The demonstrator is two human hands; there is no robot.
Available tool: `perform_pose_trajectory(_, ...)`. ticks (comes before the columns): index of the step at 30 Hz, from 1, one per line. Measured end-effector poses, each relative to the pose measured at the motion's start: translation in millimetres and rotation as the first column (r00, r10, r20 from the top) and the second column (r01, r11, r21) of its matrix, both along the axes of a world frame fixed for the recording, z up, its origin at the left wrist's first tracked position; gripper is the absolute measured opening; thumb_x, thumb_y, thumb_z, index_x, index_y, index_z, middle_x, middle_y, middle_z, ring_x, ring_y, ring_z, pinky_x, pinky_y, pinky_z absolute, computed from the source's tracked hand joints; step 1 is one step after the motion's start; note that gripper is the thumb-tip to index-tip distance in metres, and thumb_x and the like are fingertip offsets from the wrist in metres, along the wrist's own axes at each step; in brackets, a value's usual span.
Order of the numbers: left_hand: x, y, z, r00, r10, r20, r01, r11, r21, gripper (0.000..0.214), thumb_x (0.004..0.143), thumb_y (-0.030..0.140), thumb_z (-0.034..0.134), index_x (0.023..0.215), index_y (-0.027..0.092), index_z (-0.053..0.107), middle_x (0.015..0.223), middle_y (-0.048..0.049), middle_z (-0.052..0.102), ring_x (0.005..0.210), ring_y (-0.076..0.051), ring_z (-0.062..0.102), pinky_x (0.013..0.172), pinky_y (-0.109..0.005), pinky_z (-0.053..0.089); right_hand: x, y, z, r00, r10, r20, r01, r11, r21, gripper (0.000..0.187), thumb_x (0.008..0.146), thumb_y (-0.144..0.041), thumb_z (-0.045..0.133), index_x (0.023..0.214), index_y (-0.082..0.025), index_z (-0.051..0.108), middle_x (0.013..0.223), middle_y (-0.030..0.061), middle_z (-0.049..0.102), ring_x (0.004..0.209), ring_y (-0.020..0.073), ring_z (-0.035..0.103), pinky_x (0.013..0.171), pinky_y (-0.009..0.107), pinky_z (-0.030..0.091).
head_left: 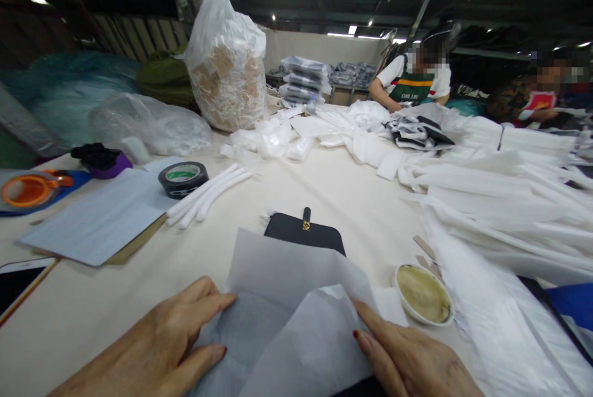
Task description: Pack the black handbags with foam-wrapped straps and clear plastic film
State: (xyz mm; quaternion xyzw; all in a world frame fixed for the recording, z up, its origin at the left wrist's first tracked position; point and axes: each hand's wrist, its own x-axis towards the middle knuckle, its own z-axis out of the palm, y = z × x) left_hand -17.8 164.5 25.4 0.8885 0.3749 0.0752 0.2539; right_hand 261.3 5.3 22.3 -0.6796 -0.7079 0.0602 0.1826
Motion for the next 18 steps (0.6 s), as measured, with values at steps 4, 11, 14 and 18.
perform_pose_trajectory(4,-7,3,2.1,0.993,-0.1,-0.067,0.104,0.992,0.064,0.036,0.079,0.042,0.049,0.113,0.031,0.058,0.102,-0.0054,0.058,0.082,-0.021,0.059,0.069,-0.027,0.048,1,12,4.2,0.937,-0.246,-0.25,0.209,0.964,-0.165,0.046,0.093,-0.046,0.025,0.088,-0.025,0.066,0.054,0.0005,0.065,0.045,0.0172,0.061,0.041,0.025,0.046)
perform_pose_trajectory(11,17,4,30.2,0.949,-0.209,-0.235,0.246,0.959,0.142,0.03,0.069,0.029,0.054,0.096,0.027,0.065,0.095,-0.0073,0.062,0.074,-0.024,0.059,0.063,-0.032,0.049,6,16,-2.9,0.852,-0.342,-0.397,0.18,0.903,-0.39,0.034,0.08,-0.047,0.052,0.099,-0.024,0.068,0.059,-0.0003,0.067,0.049,0.0167,0.061,0.04,0.023,0.04)
perform_pose_trajectory(14,27,3,37.1,0.916,-0.376,-0.136,0.396,0.903,0.167,0.036,0.069,0.022,0.054,0.103,0.027,0.064,0.107,-0.008,0.062,0.092,-0.028,0.058,0.079,-0.035,0.048,6,11,0.6,0.846,-0.304,-0.438,0.123,0.911,-0.394,0.038,0.08,-0.048,0.052,0.105,-0.024,0.067,0.057,-0.0007,0.067,0.055,0.018,0.064,0.048,0.024,0.045)
perform_pose_trajectory(18,20,1,31.3,0.89,-0.449,-0.079,0.447,0.893,-0.046,0.05,0.066,0.012,0.053,0.11,0.033,0.061,0.119,-0.0009,0.06,0.101,-0.024,0.058,0.084,-0.027,0.048,4,7,11.5,0.928,-0.202,-0.313,0.066,0.916,-0.396,0.055,0.062,-0.04,0.075,0.112,-0.023,0.064,0.059,-0.0027,0.067,0.049,0.0163,0.063,0.041,0.021,0.044)
